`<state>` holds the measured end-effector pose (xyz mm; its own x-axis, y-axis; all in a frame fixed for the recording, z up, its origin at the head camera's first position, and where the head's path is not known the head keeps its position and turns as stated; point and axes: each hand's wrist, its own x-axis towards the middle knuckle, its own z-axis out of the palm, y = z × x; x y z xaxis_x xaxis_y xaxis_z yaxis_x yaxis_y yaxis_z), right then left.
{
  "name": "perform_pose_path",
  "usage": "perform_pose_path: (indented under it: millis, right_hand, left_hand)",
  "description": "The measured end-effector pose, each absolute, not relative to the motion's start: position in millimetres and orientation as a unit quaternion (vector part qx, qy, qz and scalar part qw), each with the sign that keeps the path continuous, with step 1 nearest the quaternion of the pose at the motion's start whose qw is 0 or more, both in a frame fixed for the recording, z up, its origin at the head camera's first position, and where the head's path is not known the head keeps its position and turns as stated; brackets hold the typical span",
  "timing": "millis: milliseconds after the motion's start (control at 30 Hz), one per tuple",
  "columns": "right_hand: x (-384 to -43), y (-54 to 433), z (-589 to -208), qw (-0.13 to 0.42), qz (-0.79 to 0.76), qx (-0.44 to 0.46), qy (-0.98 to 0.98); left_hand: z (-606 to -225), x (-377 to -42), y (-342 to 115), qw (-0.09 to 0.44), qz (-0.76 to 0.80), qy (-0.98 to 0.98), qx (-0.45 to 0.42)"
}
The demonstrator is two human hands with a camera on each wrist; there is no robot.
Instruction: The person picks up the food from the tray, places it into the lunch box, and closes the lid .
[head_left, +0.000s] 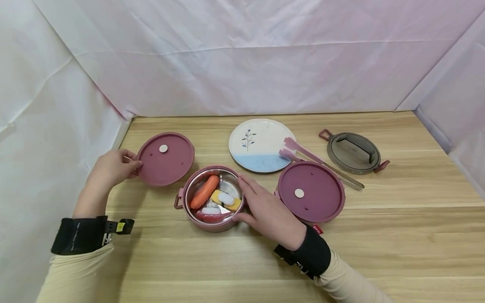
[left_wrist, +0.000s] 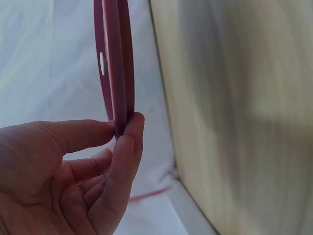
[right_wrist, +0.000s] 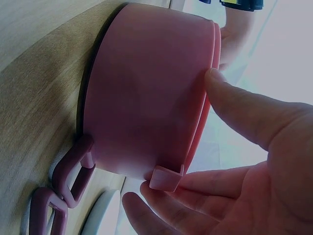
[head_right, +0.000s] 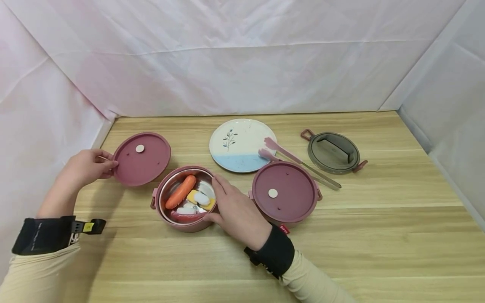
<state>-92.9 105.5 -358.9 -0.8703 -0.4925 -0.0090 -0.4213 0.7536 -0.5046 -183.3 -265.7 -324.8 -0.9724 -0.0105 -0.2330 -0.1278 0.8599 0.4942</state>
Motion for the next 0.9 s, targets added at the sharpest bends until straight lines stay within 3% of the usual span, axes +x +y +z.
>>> perform_pose_path:
  millis: [667,900]
  right_hand:
    - [-94,106,-360,0.071,-0.299,-0.235,0.922]
    - [-94,107,-361,0.045,-0.341,-0.241,0.908]
  left_hand:
    - [-295,-163,-189,0.076,0.218,0.966,0.115]
    - [-291,-165,-163,0.066,0.169,0.970,0.160]
